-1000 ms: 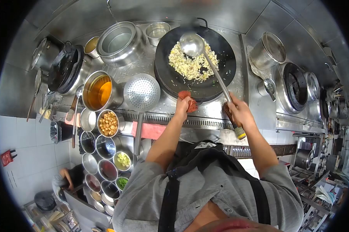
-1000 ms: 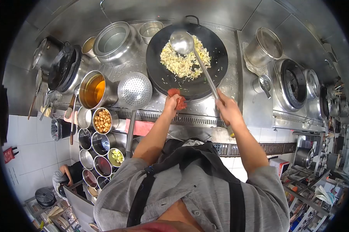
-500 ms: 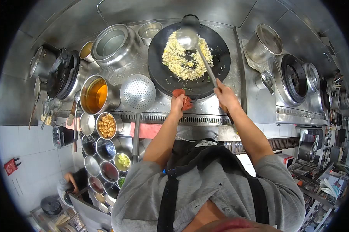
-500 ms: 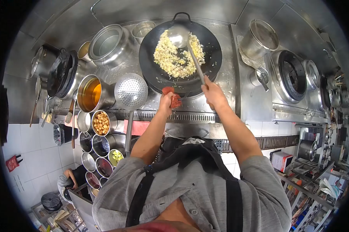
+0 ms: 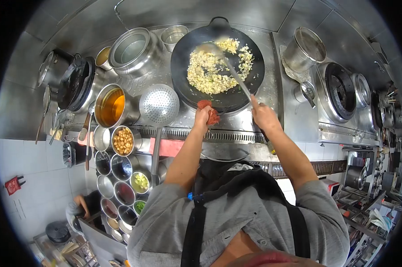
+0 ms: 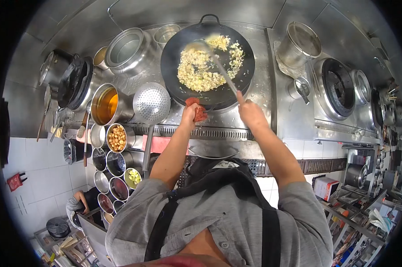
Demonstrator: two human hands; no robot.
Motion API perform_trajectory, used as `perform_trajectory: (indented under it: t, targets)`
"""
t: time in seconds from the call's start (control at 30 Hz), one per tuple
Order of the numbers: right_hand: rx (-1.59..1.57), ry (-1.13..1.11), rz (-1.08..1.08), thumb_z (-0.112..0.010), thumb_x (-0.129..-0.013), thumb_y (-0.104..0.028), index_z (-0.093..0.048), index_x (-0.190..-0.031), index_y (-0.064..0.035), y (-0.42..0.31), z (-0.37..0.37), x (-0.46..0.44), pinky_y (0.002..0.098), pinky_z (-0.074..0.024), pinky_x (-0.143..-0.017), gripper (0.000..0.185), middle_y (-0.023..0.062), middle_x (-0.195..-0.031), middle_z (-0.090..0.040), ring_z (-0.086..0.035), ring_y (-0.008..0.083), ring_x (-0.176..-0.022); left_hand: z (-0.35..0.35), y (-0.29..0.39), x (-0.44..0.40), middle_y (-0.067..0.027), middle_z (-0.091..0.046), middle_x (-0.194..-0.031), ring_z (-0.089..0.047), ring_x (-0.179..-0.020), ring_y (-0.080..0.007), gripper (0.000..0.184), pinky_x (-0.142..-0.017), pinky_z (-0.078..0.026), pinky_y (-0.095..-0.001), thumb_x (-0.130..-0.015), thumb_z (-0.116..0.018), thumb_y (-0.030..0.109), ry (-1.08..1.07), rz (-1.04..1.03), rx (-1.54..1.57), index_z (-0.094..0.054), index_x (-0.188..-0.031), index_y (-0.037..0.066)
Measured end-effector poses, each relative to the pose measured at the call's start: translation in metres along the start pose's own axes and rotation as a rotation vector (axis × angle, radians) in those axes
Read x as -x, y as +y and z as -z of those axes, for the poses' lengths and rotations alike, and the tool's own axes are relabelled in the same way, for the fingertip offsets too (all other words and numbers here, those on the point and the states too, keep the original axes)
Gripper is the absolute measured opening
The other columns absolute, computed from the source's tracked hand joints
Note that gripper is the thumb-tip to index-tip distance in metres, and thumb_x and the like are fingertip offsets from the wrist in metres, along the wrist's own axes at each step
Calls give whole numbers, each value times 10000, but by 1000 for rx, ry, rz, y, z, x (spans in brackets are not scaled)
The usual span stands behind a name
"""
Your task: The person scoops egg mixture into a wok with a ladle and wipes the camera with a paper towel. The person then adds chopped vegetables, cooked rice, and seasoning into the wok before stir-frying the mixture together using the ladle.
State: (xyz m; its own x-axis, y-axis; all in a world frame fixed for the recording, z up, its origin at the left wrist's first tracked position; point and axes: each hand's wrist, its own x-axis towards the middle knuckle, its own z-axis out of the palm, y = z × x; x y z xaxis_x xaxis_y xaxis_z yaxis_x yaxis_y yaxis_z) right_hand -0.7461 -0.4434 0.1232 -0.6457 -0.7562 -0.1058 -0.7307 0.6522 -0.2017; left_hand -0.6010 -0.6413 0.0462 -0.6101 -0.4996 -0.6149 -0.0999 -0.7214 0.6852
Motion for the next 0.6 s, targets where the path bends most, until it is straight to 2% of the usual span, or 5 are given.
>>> perform_trajectory:
  t: [0.33,0.43,0.47,0.53,0.6]
  targets:
    - [350,-97,189,-581,-840,-114,-365,-1433,-211,111,100,119,424,-549,-642,638,154,-855,-635,-654,331,-687,-2,-20,-3,-52,-563,-746,-599,-612,-197,173,-443,-475,-329,-835,-496,79,12,34,182,-512,-1001,125]
    - [354,-108,233,-655,-764,-58,-502,-1356,-145,105,189,165,415,-541,-642,617,144,-805,-640,-649,320,-676,-9,-3,138,-59,-588,-823,-600,-688,-187,223,-518,-480,-329,-854,-471,72,-108,-31,320,-494,-1062,150]
    - [351,-110,235,-655,-764,-58,-502,-1356,-145,110,203,172,415,-541,-642,617,144,-805,-640,-649,320,-676,-16,7,183,-54,-590,-840,-603,-714,-186,215,-537,-478,-310,-869,-472,92,5,18,246,-484,-1077,146]
    - [100,-164,303,-679,-719,-29,-588,-1281,-127,120,213,185,415,-528,-642,578,151,-758,-643,-645,319,-664,-23,25,194,-67,-594,-830,-602,-733,-195,196,-535,-469,-312,-865,-485,99,-39,-29,392,-507,-1057,132]
    - [-154,-286,104,-656,-755,-66,-583,-1288,-127,112,181,153,418,-498,-623,541,175,-719,-634,-614,318,-616,-8,23,129,-83,-602,-826,-599,-734,-205,193,-528,-458,-314,-844,-504,99,-94,-13,361,-537,-1032,120]
